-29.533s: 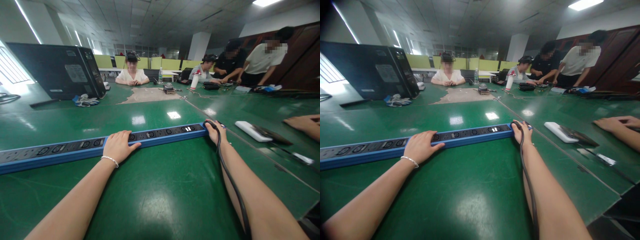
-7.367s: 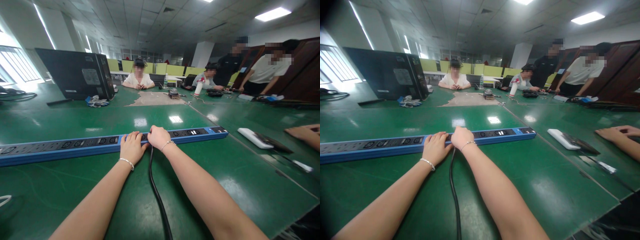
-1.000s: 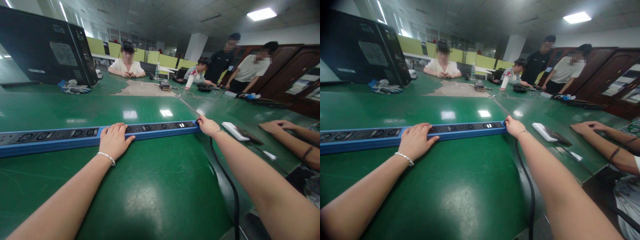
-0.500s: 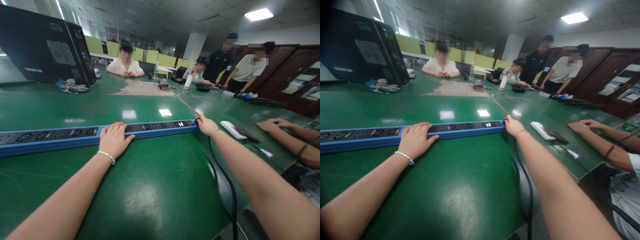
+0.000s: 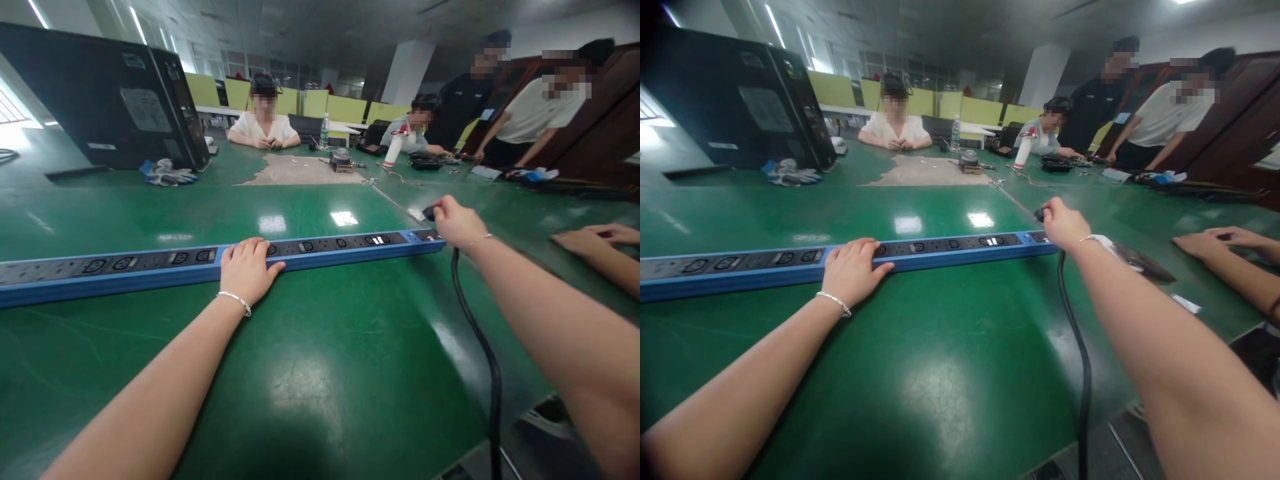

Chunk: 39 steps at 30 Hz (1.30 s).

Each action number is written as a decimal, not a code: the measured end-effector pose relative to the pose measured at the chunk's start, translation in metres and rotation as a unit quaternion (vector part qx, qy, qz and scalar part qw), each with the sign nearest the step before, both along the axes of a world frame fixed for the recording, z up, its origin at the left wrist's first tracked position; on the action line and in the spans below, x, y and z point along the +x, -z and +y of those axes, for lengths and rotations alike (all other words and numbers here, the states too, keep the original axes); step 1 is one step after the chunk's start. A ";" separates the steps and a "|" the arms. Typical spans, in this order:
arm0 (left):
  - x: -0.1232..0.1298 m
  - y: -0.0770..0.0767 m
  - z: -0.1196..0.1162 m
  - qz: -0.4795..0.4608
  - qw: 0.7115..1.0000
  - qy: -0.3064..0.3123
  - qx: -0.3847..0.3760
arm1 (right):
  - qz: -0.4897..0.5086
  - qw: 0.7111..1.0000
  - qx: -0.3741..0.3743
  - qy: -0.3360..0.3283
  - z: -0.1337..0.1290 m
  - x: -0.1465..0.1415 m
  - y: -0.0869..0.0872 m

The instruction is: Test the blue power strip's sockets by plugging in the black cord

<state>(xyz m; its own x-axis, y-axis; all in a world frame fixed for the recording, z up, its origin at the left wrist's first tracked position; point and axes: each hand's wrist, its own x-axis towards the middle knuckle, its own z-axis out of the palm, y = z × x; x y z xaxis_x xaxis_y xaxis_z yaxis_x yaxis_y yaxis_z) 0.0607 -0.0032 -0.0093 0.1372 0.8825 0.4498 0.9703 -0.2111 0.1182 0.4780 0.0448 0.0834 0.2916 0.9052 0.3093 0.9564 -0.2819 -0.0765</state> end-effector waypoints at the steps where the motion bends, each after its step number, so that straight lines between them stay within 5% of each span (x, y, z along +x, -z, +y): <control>1: 0.000 0.000 0.000 0.001 1.000 -0.002 -0.002 | 0.000 1.000 0.009 -0.013 -0.001 0.000 -0.006; 4: -0.001 0.000 0.000 0.003 1.000 -0.006 -0.005 | -0.001 0.997 -0.027 -0.068 -0.001 -0.006 -0.009; 12: -0.001 0.000 0.001 0.006 1.000 -0.003 -0.002 | 0.004 0.997 -0.054 -0.055 0.003 -0.029 0.035; 20: -0.002 0.000 0.001 0.008 1.000 -0.001 -0.003 | -0.022 0.992 -0.083 -0.090 0.009 -0.026 0.032; 39: -0.002 0.001 0.002 0.007 1.000 0.003 -0.002 | -0.053 0.990 -0.116 -0.053 -0.001 -0.046 0.040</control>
<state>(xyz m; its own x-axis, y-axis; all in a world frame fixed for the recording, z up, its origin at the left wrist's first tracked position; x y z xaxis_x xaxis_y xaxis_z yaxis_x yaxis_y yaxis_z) 0.0586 -0.0016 -0.0100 0.1476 0.8833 0.4449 0.9707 -0.2157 0.1062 0.4322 0.0442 0.0437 0.1688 0.9792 0.1126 0.9807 -0.1783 0.0804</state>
